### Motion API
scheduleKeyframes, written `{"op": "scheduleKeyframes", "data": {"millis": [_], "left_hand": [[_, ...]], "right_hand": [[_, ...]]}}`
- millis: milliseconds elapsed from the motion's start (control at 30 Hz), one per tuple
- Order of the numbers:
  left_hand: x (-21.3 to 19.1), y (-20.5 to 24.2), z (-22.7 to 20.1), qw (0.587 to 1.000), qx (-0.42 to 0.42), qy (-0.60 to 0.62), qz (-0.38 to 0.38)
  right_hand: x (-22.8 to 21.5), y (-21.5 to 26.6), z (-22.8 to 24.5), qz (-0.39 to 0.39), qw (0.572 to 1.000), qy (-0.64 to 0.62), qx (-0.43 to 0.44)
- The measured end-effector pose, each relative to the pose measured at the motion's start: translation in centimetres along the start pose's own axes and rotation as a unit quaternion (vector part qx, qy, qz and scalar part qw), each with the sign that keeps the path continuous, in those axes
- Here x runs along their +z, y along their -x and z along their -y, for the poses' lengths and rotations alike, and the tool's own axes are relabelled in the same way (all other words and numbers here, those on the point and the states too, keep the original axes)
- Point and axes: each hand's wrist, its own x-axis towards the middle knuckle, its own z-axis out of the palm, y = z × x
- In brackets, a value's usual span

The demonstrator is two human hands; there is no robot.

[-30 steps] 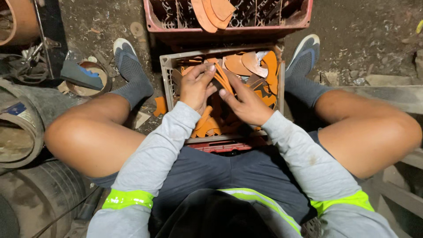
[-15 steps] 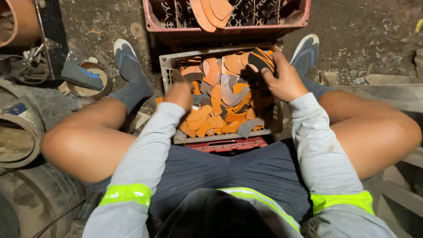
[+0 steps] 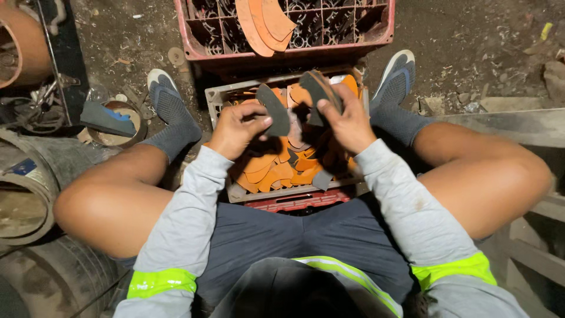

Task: The person sits on the ground and repeatedly picks up curved brake pad pieces from a crate, separates the friction material from the metal backing, and places the components into a second crate. The person handles the pieces one at a time, turning them over and peeling apart layers.

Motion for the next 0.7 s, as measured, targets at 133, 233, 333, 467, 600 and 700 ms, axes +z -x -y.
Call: {"op": "scheduleKeyframes", "data": {"millis": [133, 233, 333, 467, 600, 700], "left_hand": [[3.0, -0.3, -0.5, 1.000, -0.003, 0.016, -0.004], [3.7, -0.1, -0.3, 0.999, -0.029, 0.004, -0.021], [4.1, 0.3, 0.0, 0.995, 0.017, -0.087, -0.046], [4.8, 0.6, 0.2, 0.997, 0.009, -0.060, -0.053], [4.5, 0.5, -1.0, 0.988, 0.088, -0.127, -0.023], [4.6, 0.7, -1.5, 0.957, 0.027, -0.282, -0.053]], "right_hand": [[3.0, 1.0, -0.3, 0.034, 0.995, -0.067, -0.072], [3.4, 1.9, 0.0, 0.063, 0.990, -0.113, -0.054], [3.8, 2.4, 0.3, 0.073, 0.992, -0.045, -0.094], [4.4, 2.4, 0.7, 0.060, 0.988, 0.062, -0.132], [0.5, -1.8, 2.3, -0.023, 0.975, 0.131, -0.176], [-4.4, -7.6, 3.6, -0.098, 0.946, 0.177, -0.254]]}}
